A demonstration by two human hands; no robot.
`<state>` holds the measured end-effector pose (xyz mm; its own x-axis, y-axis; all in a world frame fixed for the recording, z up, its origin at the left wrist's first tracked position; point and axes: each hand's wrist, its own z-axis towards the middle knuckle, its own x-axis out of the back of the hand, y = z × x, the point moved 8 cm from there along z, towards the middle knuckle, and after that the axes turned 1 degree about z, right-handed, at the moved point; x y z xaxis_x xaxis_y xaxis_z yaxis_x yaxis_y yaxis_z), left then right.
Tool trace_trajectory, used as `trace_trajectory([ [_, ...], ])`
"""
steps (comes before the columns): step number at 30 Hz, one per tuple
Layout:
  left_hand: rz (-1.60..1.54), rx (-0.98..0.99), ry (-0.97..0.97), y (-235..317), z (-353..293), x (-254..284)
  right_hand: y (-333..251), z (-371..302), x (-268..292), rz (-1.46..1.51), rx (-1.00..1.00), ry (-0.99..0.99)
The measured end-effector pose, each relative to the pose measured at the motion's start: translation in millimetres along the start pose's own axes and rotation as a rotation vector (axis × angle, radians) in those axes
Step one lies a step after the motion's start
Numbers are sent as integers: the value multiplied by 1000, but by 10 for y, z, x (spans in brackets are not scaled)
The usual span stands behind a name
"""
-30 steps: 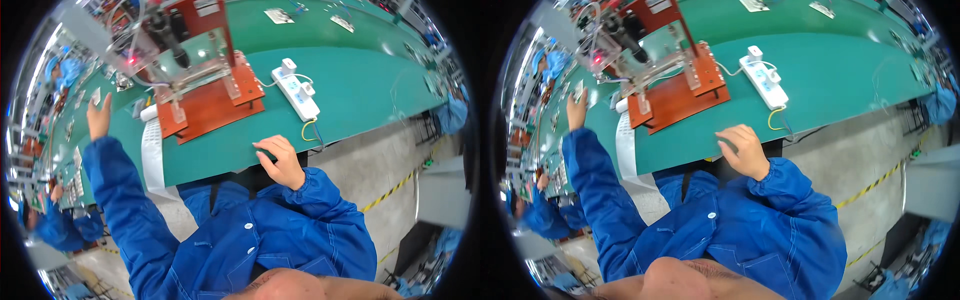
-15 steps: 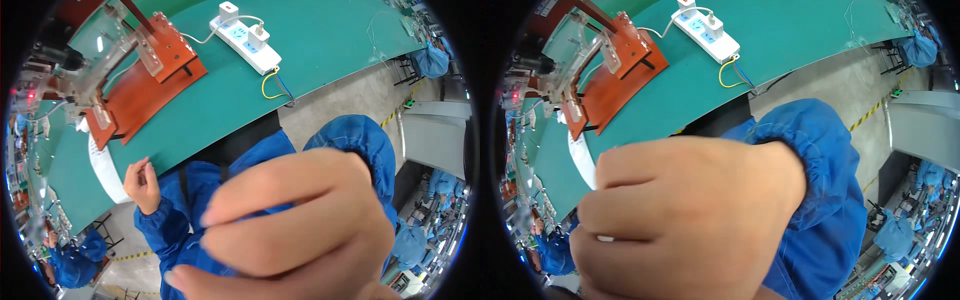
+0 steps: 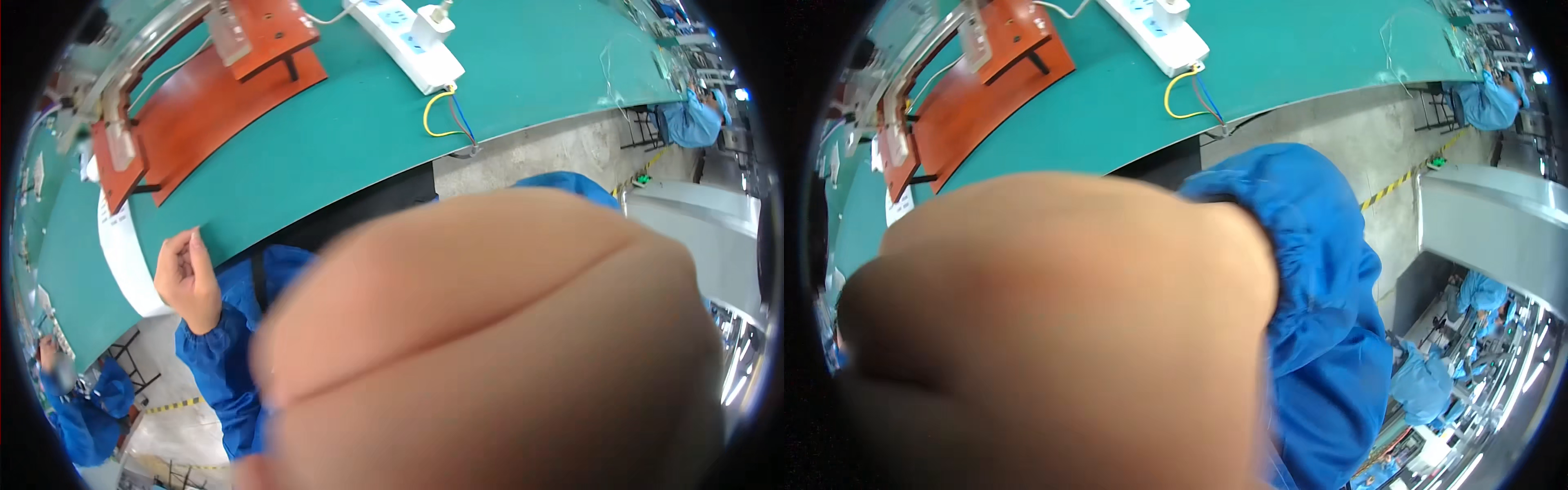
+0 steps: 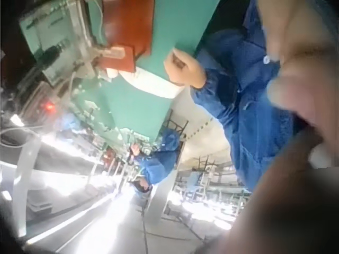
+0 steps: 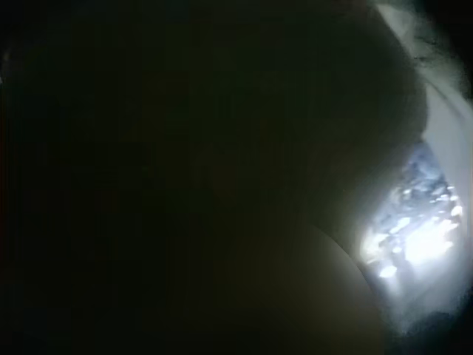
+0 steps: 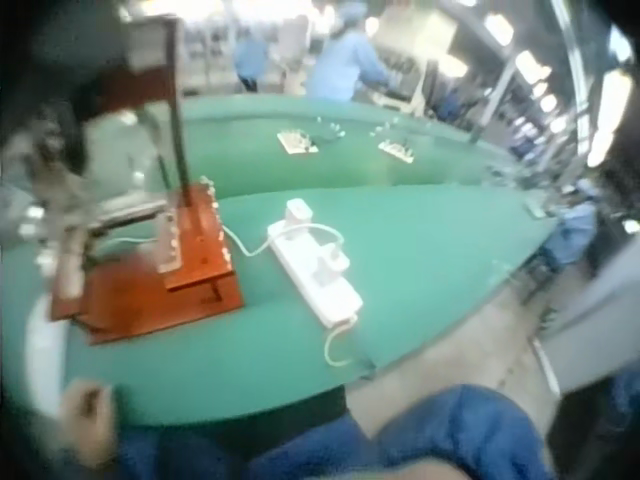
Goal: Testing circuit boards using a manual press fixture and inspecting components on a production line.
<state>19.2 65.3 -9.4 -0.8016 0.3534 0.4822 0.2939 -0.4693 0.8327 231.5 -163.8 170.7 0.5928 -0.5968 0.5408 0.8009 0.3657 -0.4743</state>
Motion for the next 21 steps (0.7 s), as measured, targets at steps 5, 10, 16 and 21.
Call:
trace_trajectory([
  [5,201,-105,33,113,50,-10,-26,108,-6,-70,37,-48],
  [10,31,-44,89,-5,9,0,6,-6,96,-147,16,-49],
  [16,49,-41,93,-64,32,-45,108,-241,181,-252,-50,-44],
  [21,103,-99,152,-94,-51,124,183,-388,259,-292,-87,-87],
])
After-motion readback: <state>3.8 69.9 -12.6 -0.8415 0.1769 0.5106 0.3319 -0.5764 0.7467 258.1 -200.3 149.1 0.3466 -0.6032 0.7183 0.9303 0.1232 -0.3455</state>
